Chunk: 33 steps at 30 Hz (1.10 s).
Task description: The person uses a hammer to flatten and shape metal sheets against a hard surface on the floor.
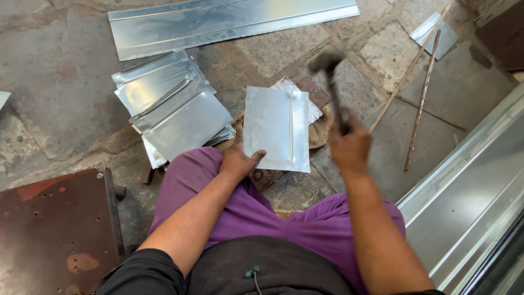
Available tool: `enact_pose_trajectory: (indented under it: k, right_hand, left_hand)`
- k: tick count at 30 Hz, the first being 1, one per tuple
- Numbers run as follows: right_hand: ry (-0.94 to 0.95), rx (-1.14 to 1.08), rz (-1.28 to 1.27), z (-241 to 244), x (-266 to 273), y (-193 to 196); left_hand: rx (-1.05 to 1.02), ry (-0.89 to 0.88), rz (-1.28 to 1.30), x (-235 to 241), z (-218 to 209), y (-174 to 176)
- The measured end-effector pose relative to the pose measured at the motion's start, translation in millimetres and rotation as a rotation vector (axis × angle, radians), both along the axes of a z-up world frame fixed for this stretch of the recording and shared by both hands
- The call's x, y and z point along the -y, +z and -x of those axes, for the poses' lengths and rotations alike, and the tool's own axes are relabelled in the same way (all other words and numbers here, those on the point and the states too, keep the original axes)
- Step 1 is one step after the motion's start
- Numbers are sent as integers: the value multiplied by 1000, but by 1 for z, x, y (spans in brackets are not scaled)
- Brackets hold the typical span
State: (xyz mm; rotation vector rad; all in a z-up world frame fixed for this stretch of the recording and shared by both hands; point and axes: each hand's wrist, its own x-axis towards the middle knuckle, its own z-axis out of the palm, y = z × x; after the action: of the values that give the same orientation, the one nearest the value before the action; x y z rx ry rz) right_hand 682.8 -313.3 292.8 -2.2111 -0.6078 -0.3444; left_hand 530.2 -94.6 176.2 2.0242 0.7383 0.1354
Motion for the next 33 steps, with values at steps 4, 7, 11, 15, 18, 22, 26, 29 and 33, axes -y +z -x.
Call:
enact_pose_trajectory:
  k: [4, 7, 11, 15, 18, 22, 26, 29, 33]
  right_hand:
    - [107, 220, -259, 3, 24, 58]
    - [113, 329, -382, 16, 31, 51]
    - [4, 384, -62, 35, 19, -18]
    - [130, 14, 122, 32, 10, -45]
    - [40, -31, 60, 24, 10, -7]
    - [147, 223, -273, 27, 22, 59]
    - [189, 298, -493, 26, 24, 60]
    - [63, 383, -321, 31, 12, 8]
    - [69, 178, 114, 39, 5, -41]
  left_hand:
    - [-56, -125, -46, 0, 3, 8]
    - [-110, -172, -46, 0, 3, 15]
    - [-179, -183, -69, 1, 4, 22]
    - [-199, -162, -96, 3, 3, 22]
    - [-89, -94, -147, -4, -9, 18]
    - [-41, -34, -157, -9, -21, 6]
    - [-130, -47, -123, -10, -27, 4]
    - [-112, -29, -142, -11, -25, 3]
    - [-111, 20, -118, -11, -25, 1]
